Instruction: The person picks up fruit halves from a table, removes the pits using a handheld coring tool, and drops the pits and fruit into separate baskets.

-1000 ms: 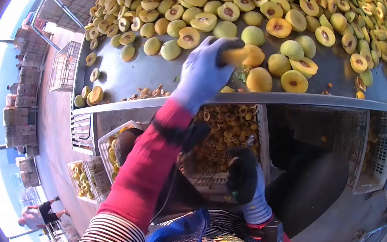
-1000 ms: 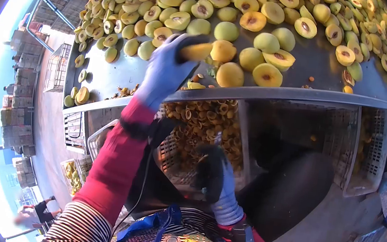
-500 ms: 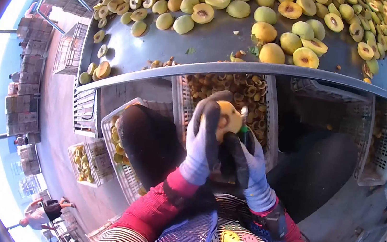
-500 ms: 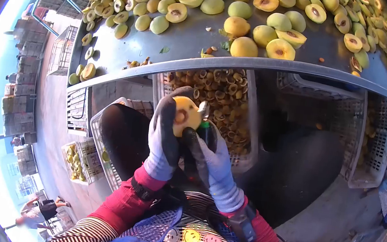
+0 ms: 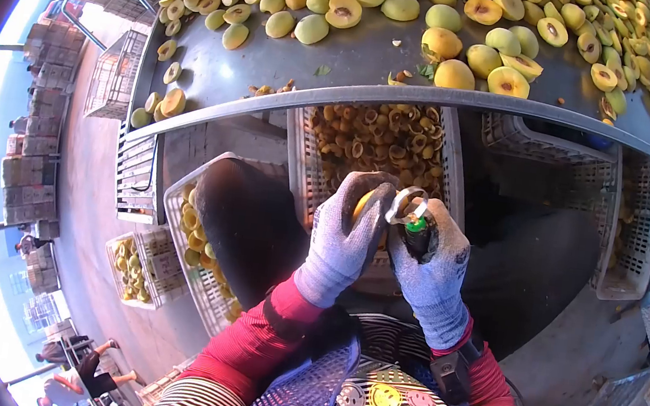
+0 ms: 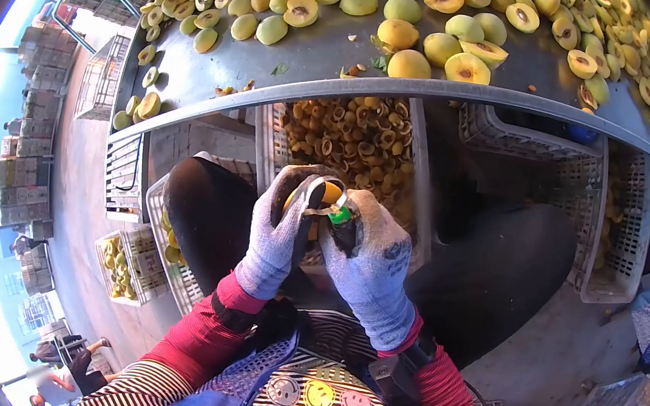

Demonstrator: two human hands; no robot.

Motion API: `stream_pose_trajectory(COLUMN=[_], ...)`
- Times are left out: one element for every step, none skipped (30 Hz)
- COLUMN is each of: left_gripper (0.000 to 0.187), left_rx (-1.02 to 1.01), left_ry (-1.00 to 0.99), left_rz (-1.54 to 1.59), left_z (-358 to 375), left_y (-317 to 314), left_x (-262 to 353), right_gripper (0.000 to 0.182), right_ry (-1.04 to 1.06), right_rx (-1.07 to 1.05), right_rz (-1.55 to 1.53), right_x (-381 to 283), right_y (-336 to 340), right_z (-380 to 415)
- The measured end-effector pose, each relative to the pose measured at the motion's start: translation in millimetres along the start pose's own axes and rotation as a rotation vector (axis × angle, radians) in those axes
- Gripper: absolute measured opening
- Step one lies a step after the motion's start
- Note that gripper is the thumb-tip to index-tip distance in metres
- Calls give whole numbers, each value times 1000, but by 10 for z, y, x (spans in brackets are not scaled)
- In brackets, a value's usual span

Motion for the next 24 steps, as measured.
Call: stream_pose_trajectory(left_gripper=[19,21,21,24,27,32,36,37,38,38,39,40,40,40,40,38,38,35,33,29,29,28,28,27], left_rx=[2,38,41,170,300,332,347,311,275,274,205,135,132,147,162,215,216,245,273,266,268,226,185,204], left_ry=[-1,74,74,223,372,444,451,445,439,441,346,251,254,229,204,205,204,188,171,164,166,107,52,74], left_rz=[10,24,22,154,287,341,379,365,350,350,339,328,331,275,218,260,261,252,243,213,214,147,78,126], left_z=[11,44,54,101,166,168,162,151,143,151,110,73,77,74,73,110,125,142,152,147,143,122,113,112], left_y=[-8,-11,-18,26,57,110,133,152,156,152,116,73,44,33,25,19,-2,2,17,22,30,35,37,30], left_x=[14,8,4,-109,-225,-305,-288,-283,-281,-277,-209,-135,-116,-78,-52,-124,-117,-96,-81,-87,-93,-51,-7,19], right_gripper=[26,25,23,18,16,16,16,16,18,21,25,26,27,27,28,28,28,30,31,31,32,33,33,34], right_ry=[1,-50,-102,-321,-459,-457,-454,-452,-571,-685,-263,-183,-104,-106,-111,-116,-115,-119,-124,-125,-86,-47,-49,-83], right_rx=[-3,15,35,-10,-91,-97,-101,-104,-257,-403,-348,-263,-179,-178,-157,-137,-139,-145,-150,-151,-131,-113,-118,-154], right_rz=[-1,-98,-196,-365,-671,-820,-968,-968,-770,-564,-379,-263,-145,-142,-142,-142,-141,-114,-87,-86,-81,-77,-76,-130], right_x=[-12,6,38,250,224,209,202,185,199,242,176,221,206,178,137,113,106,106,110,141,172,186,202,237], right_y=[1,32,55,16,15,27,44,73,-16,-103,-154,-178,-171,-180,-170,-162,-170,-181,-190,-203,-209,-206,-206,-219], right_z=[11,13,16,56,81,98,114,131,181,257,215,243,277,287,287,288,295,308,323,351,390,424,449,466])
Point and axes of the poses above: each hand's wrist, its own z-axis away from the middle knuckle, its own y-axis out of the back of the hand, x = y × z, the point moved 7 cm from there along -z, towards the middle knuckle, and after that the axes turned 13 degrees about -y, right-handed, at the moved point
